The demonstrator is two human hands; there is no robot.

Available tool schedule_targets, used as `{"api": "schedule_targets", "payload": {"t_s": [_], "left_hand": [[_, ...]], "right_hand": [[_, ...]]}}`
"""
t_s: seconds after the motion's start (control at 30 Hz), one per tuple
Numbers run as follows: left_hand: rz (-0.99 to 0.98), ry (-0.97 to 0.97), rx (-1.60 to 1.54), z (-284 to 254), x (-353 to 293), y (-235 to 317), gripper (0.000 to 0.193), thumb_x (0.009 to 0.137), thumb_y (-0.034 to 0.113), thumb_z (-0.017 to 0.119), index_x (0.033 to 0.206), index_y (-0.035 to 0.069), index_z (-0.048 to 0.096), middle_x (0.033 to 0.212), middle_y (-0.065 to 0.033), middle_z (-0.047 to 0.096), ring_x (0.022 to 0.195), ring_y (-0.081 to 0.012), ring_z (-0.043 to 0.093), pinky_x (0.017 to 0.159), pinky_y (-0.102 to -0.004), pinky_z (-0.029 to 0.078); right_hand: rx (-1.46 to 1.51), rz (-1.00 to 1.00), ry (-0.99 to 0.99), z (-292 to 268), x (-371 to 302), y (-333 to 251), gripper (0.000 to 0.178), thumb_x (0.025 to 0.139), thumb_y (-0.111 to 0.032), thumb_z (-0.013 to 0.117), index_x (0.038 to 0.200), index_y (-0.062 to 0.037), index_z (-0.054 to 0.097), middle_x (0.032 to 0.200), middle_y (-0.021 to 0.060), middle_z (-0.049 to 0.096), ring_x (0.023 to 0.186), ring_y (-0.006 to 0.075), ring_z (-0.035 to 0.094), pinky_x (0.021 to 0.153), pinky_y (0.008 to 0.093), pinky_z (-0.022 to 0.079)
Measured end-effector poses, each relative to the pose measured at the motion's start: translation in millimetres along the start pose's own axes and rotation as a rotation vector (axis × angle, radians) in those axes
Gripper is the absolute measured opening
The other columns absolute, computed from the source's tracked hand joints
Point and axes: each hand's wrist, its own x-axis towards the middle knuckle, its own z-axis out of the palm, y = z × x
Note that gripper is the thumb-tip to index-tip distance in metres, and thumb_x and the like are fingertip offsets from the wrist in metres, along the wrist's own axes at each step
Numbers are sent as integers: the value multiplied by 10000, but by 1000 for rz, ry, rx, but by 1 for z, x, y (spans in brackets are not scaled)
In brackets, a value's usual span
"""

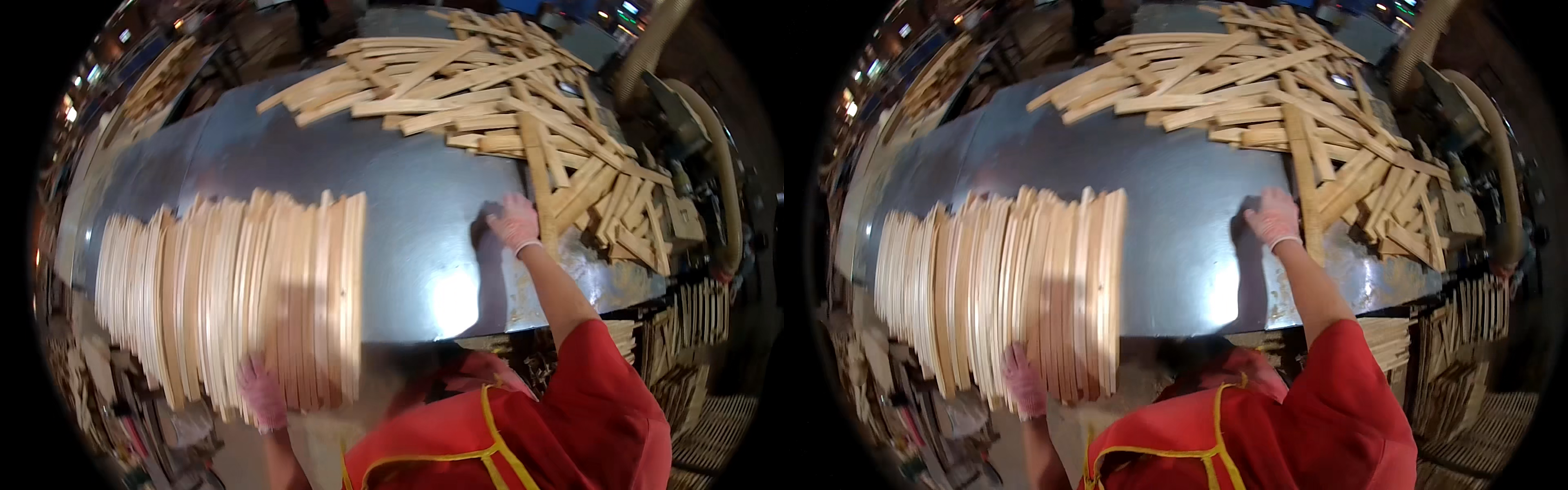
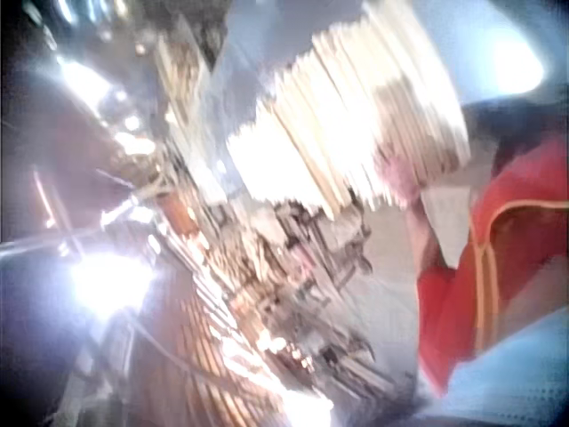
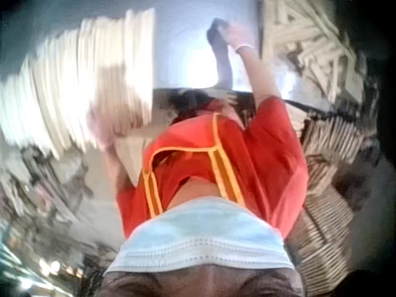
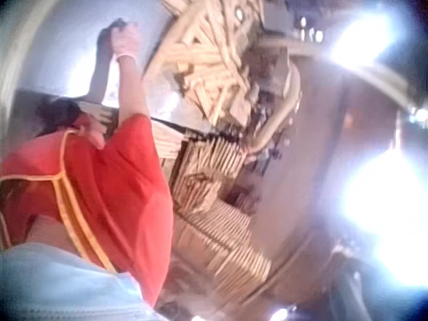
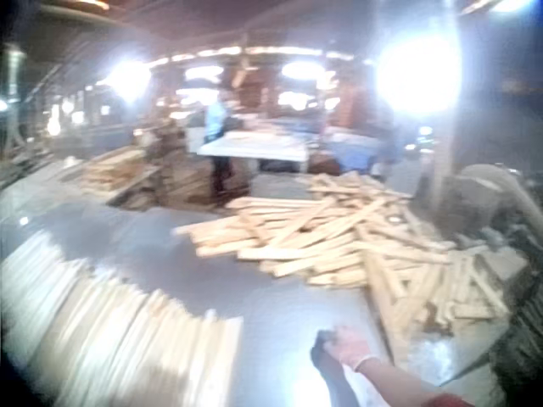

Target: The person stacks thin wooden planks on a metal table in a workshop. They pick up planks from a pile and arrange them into a neat stack, occasionally adjusting the alignment of the wood pieces.

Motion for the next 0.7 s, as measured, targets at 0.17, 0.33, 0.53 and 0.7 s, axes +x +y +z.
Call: {"api": "schedule_targets", "payload": {"t_s": [0.17,0.33,0.53,0.7], "left_hand": [[-121,-186,211,-37,50,66,802,945,286,666,1650,74,349,1699,-151,367,1578,-393,349,1297,-551,294],[179,126,219,-34,56,179,805,946,367,676,1633,52,398,1664,-173,419,1612,-399,305,1306,-548,288],[484,-386,-609,-93,55,380,857,851,437,828,1526,31,490,1494,-209,546,1336,-428,561,1087,-578,465],[394,-543,-425,-73,61,427,766,886,418,780,1494,39,511,1399,-172,585,1173,-394,646,932,-539,544]], "right_hand": [[-75,466,-137,-1,11,119,806,795,-405,832,1453,-73,506,1326,247,641,1233,443,628,1018,518,537],[581,358,-297,-24,-33,68,882,785,-239,817,1547,-5,439,1325,349,663,1210,476,672,1030,505,551],[211,105,-20,-45,64,108,738,863,-501,782,1349,14,573,1300,281,669,1224,402,655,1070,507,520],[-124,390,15,-22,125,179,607,921,-374,747,1397,-57,544,1295,267,674,1188,431,674,1038,514,532]]}}
